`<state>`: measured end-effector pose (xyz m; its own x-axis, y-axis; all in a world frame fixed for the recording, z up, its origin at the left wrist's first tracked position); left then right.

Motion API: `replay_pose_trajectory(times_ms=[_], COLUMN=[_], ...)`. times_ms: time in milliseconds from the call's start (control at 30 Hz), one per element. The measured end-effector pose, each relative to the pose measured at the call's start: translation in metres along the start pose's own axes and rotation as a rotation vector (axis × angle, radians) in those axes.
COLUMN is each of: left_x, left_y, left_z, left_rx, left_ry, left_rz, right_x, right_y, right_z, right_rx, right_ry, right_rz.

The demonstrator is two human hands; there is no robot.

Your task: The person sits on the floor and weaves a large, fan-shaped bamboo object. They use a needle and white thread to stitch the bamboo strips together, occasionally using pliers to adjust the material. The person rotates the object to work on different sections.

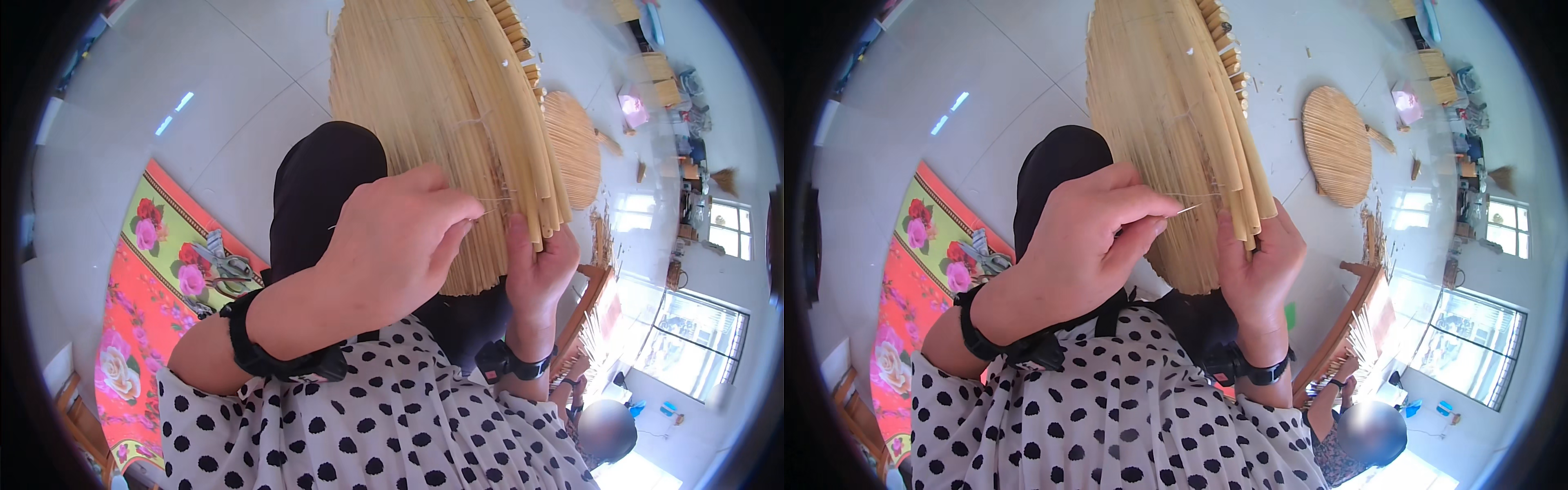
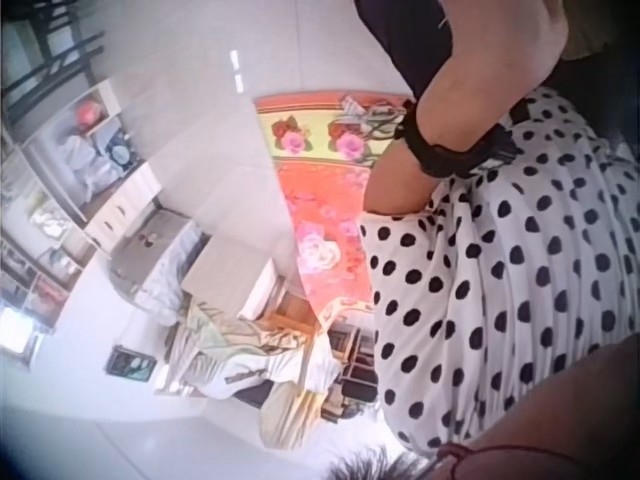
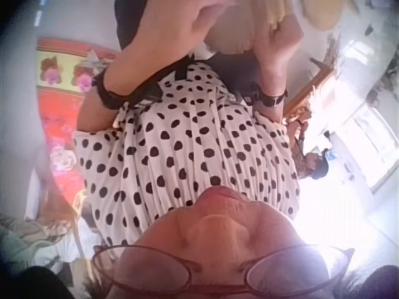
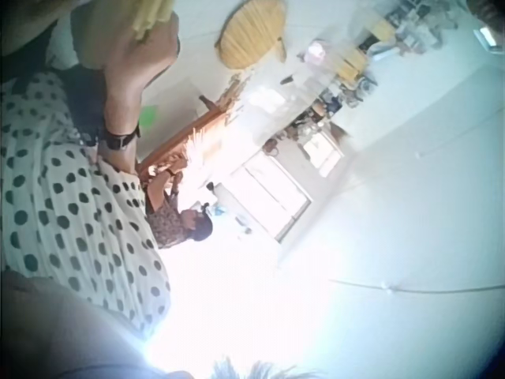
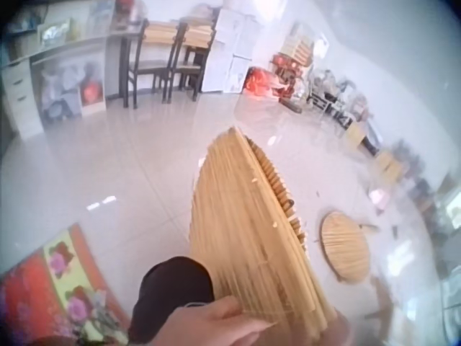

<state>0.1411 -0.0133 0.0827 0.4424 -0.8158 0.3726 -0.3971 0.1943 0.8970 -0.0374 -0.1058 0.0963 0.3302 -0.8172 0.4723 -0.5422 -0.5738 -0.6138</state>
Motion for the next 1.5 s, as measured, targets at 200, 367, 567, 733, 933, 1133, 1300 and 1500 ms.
replay_pose_trajectory(times_ms=[200,367,567,733,933,1133,1300,1500], left_x=[0.007,0.008,0.01,0.01,0.009,0.008,0.008,0.009], left_y=[-0.001,-0.004,-0.003,-0.003,-0.003,-0.003,-0.001,-0.001], left_z=[0.004,0.012,0.015,0.017,0.017,0.018,0.016,0.018], left_rx=[0.031,-0.017,0.002,0.008,0.026,0.038,0.024,0.037], left_ry=[0.006,0.031,0.001,0.002,-0.018,-0.02,-0.013,-0.016], left_rz=[0.002,0.01,0.006,0.001,-0.006,0.0,0.012,0.006], right_x=[0.0,-0.002,-0.003,-0.004,-0.005,-0.007,-0.008,-0.008], right_y=[0.003,0.006,0.005,0.003,0.003,0.004,0.004,0.004], right_z=[-0.001,-0.002,-0.002,-0.002,-0.003,-0.003,-0.004,-0.005], right_rx=[-0.051,-0.055,-0.04,-0.034,-0.029,-0.024,-0.039,-0.059], right_ry=[-0.006,0.004,0.007,0.006,0.006,0.012,0.012,0.012], right_rz=[-0.004,0.017,0.032,0.028,0.021,0.003,0.005,0.011])
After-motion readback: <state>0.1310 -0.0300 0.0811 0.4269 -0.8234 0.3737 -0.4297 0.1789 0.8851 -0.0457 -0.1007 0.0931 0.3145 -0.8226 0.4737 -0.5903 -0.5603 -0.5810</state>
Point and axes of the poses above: each hand's wrist, its own x-axis towards the middle knuckle, its own z-axis out of the palm, y = z × x, the point moved 1 cm from there along x, towards the middle knuckle, and after that the axes turned 14 degrees about y, right-handed, at the moved point
